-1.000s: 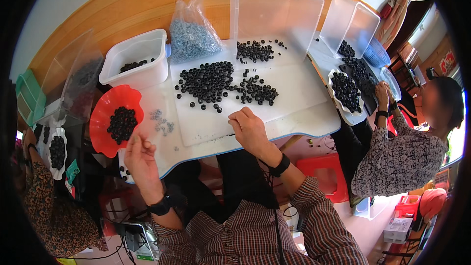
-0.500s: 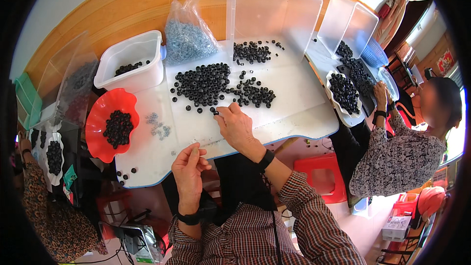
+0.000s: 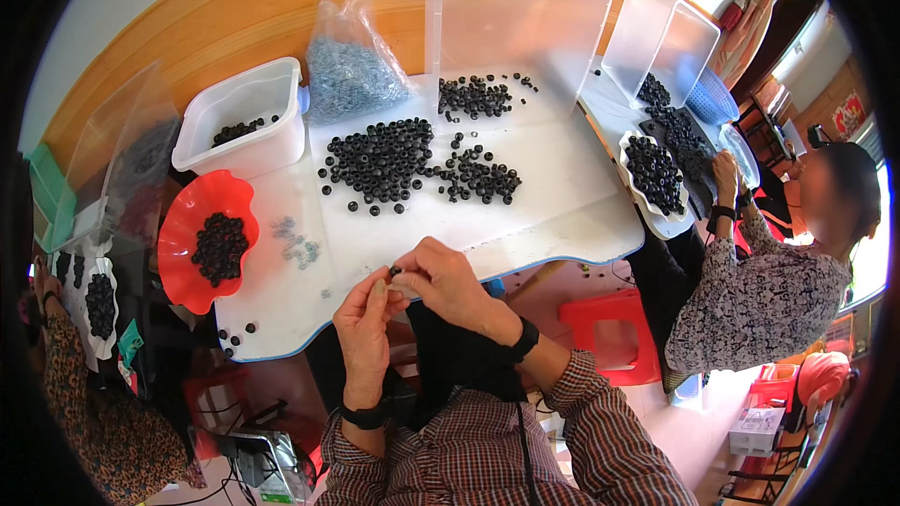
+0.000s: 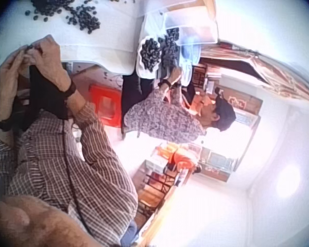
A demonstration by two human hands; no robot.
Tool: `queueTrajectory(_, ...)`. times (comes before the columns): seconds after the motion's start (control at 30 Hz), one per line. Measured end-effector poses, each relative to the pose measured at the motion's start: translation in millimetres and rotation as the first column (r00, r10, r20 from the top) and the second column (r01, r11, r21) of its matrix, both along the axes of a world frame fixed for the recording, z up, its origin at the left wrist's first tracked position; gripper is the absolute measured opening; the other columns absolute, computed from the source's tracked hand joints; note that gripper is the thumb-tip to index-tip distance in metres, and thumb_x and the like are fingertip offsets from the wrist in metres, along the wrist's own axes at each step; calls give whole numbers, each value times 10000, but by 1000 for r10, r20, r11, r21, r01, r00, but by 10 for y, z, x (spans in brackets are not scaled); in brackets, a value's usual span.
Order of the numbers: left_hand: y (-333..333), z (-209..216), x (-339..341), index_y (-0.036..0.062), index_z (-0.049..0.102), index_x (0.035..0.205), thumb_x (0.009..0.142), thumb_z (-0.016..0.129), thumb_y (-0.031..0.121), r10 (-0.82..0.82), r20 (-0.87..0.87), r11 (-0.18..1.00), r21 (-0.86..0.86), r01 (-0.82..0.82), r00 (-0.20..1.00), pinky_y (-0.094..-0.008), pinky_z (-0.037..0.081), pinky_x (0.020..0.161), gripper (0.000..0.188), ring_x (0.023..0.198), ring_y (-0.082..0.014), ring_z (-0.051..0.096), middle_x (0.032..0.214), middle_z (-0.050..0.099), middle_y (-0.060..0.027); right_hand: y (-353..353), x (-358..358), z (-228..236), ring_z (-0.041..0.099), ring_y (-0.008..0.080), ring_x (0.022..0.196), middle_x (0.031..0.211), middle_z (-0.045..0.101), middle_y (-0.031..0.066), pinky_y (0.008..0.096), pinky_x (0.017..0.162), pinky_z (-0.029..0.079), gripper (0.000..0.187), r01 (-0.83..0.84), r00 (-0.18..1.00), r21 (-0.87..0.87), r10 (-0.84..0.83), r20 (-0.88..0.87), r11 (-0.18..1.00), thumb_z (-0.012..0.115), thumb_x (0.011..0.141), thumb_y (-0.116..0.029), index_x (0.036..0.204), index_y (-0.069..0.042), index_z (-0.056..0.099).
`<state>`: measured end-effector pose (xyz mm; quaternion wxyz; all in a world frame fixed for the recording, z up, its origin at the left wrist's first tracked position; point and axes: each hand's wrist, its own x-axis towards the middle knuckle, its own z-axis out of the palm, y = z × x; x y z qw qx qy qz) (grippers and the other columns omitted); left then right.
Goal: Assembling small black plastic parts with small blue components on a production table.
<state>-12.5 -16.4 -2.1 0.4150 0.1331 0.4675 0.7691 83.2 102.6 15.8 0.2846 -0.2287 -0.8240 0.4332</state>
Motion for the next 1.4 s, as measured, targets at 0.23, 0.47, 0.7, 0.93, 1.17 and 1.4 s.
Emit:
queueTrajectory(0.23,17,-26,39,-55,606,1187,955,572,55,-48,11,998,40,47,999,-250,568,759,259,812,-133,649,982,671,-109,-120,126,52,598,246,680,834,576,100,337,598,487,149,-62,998,114,62,7,992,672,829,-58,967,-8,651)
queueTrajectory(0.47,-6,-58,-6,-41,636,1099,957,571,75,0,150,1000,27,-4,989,-266,579,662,194,716,-135,625,908,664,-118,250,149,43,578,234,631,779,582,112,323,564,461,116,186,982,281,-190,-12,942,660,824,-14,937,-32,679)
queueTrajectory(0.7,-55,-100,-26,-36,633,1094,973,558,130,-181,331,962,257,96,926,-263,567,624,219,712,-130,626,896,663,-119,728,144,-123,610,333,738,860,582,122,423,636,496,76,356,892,454,-442,96,817,630,852,-108,900,-57,658)
queueTrajectory(0.93,-108,-159,-54,-32,627,1121,978,551,127,-178,362,959,274,78,915,-244,532,623,228,732,-123,604,924,656,-118,745,75,-137,612,333,740,875,574,119,425,641,498,95,353,854,499,-490,172,791,636,851,-129,911,-57,652)
queueTrajectory(1.17,-205,-151,-25,-69,610,1158,959,555,59,-337,242,909,335,248,910,-295,590,701,243,775,-163,655,989,663,-158,336,-134,18,561,174,601,799,574,92,288,525,444,75,181,974,356,-218,67,917,685,803,-17,878,-18,676)
queueTrajectory(1.4,-446,87,-93,-76,648,1083,927,604,65,-468,-25,842,293,454,883,-290,578,624,215,682,-176,661,907,659,-158,-189,-452,-60,595,229,652,836,568,84,317,590,486,77,-105,994,219,104,16,970,690,813,-50,889,-54,687)
